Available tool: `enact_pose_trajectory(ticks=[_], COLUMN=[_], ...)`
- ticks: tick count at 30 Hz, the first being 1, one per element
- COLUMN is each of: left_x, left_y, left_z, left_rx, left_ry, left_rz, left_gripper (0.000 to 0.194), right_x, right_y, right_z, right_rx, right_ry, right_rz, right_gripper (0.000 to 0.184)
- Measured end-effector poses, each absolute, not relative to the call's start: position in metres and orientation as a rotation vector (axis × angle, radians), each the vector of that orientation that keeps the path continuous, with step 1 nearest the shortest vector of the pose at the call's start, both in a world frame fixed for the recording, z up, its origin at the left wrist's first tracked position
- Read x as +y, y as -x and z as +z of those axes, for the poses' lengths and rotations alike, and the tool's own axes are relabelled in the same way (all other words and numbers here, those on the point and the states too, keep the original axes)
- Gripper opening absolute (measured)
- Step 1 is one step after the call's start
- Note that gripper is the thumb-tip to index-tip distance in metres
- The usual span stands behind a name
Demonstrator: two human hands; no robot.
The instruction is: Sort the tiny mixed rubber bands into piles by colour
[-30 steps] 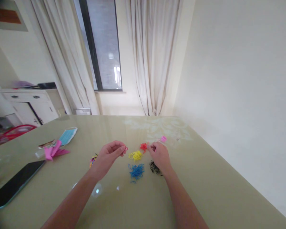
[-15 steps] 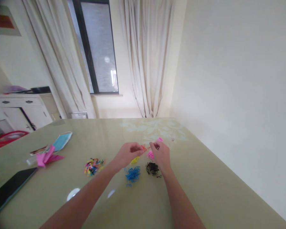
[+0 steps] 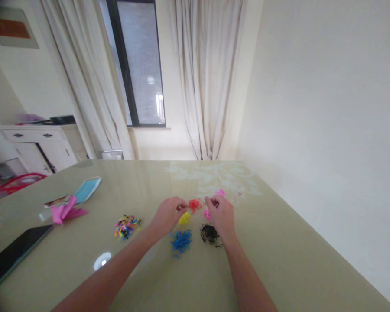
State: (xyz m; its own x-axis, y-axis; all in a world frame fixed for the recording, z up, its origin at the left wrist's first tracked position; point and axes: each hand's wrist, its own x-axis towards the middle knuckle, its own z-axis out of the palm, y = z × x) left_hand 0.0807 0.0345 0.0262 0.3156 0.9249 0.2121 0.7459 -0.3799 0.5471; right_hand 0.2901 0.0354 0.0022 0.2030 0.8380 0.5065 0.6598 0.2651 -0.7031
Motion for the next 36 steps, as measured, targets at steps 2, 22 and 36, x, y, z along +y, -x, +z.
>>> enact_pose_trajectory(ticks=[2, 22, 36], left_x=[0.027, 0.007, 0.015], left_y=[-0.041, 0.025, 0.028], left_z=[0.027, 0.001, 0.016], left_rx=[1.691, 2.020, 1.500], left_ry=[-2.288, -2.141, -1.661], left_rz=[0.592, 0.359, 1.183], left_gripper=[0.020, 0.034, 0.022], right_x=[0.033, 0.023, 0.020], right_y=[-0.286, -0.282, -0.278], right_z=[0.004, 0.002, 0.001], right_rx=[-1.537, -1.740, -1.803], right_ry=[1.443, 1.424, 1.404], right_rz=[0.217, 0.110, 0.106], right_gripper=[0.048, 0.043, 0.038])
